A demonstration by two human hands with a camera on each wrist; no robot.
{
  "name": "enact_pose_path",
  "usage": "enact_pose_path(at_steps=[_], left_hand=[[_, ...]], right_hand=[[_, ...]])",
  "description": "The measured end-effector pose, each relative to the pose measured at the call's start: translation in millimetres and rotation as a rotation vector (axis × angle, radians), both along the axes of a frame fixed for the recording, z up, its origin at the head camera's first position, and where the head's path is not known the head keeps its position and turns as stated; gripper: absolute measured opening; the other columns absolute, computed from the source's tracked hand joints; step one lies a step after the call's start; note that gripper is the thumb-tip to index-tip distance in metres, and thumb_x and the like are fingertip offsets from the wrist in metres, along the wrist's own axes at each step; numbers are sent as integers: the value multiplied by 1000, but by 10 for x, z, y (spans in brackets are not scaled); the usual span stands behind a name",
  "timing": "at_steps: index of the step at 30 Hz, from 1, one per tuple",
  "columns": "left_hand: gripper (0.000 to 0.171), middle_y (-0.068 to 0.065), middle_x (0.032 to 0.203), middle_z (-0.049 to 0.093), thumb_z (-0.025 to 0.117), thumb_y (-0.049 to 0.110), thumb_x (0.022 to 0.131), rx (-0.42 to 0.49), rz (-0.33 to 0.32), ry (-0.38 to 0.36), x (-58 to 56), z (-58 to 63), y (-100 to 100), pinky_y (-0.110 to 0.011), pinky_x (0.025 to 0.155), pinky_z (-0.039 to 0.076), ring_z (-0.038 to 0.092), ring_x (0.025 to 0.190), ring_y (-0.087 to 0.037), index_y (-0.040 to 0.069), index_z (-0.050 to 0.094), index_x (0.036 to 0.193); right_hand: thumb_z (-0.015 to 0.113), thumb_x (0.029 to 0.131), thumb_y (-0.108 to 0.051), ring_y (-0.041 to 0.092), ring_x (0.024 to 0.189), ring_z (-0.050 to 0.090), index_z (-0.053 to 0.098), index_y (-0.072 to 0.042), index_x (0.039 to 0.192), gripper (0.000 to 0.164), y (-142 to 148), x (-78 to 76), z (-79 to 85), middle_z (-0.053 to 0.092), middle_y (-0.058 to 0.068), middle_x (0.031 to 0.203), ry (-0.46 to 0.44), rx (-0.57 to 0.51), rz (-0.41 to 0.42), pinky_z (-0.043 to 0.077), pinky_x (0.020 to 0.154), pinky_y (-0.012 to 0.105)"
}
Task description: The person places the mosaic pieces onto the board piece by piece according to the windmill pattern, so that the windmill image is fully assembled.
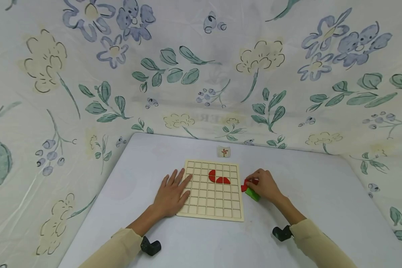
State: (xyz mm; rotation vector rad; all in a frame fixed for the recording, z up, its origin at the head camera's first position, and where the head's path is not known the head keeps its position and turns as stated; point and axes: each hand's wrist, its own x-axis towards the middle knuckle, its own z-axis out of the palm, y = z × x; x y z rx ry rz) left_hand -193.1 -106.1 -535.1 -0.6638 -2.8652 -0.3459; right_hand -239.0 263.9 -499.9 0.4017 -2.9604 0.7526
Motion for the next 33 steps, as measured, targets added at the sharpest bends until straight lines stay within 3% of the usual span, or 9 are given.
enact_pose_path(at_steps=[6,12,18,21,28,33], left_hand=[[58,-15,160,22,39,41,103,-2,1,4,5,-3,-3,-57,113,13,14,147,-37,17,33,155],[58,-15,160,21,38,42,103,-13,7,-4,11,-2,0,-57,114,13,13,147,-36,18,32,155],[58,-15,161,21,37,42,103,-16,13,-8,15,-4,0,-57,114,12,13,147,-36,18,31,156],[58,-15,160,20,37,42,103,-10,11,-5,8,-2,1,-57,114,12,13,147,-36,18,32,156],[58,-15,161,19,36,42,104,-5,2,-8,-16,-3,3,-57,114,11,13,147,-36,17,31,156],[58,-14,161,19,36,42,104,-9,3,-9,-18,-9,-3,-56,114,12,13,147,-36,18,30,156]], right_hand=[[78,85,-10,27,94,48,75,-7,93,10,-20,9,48,60,8,95,-17,-59,23,45,76,38],[76,85,-7,25,88,52,70,-5,91,9,-7,14,63,61,7,92,-128,-141,26,48,76,38],[75,87,-9,21,73,55,68,-6,94,10,4,-14,65,63,5,85,-231,-232,-3,51,62,30],[74,88,-9,20,68,55,68,-6,96,11,-9,-25,89,62,5,85,-232,-267,2,51,56,29],[72,89,-8,21,76,56,71,-6,101,12,-107,-26,142,67,4,93,-209,-306,73,50,61,27],[72,89,-5,21,75,56,72,-5,101,12,-201,-13,173,67,3,92,-221,-332,116,50,58,28]])
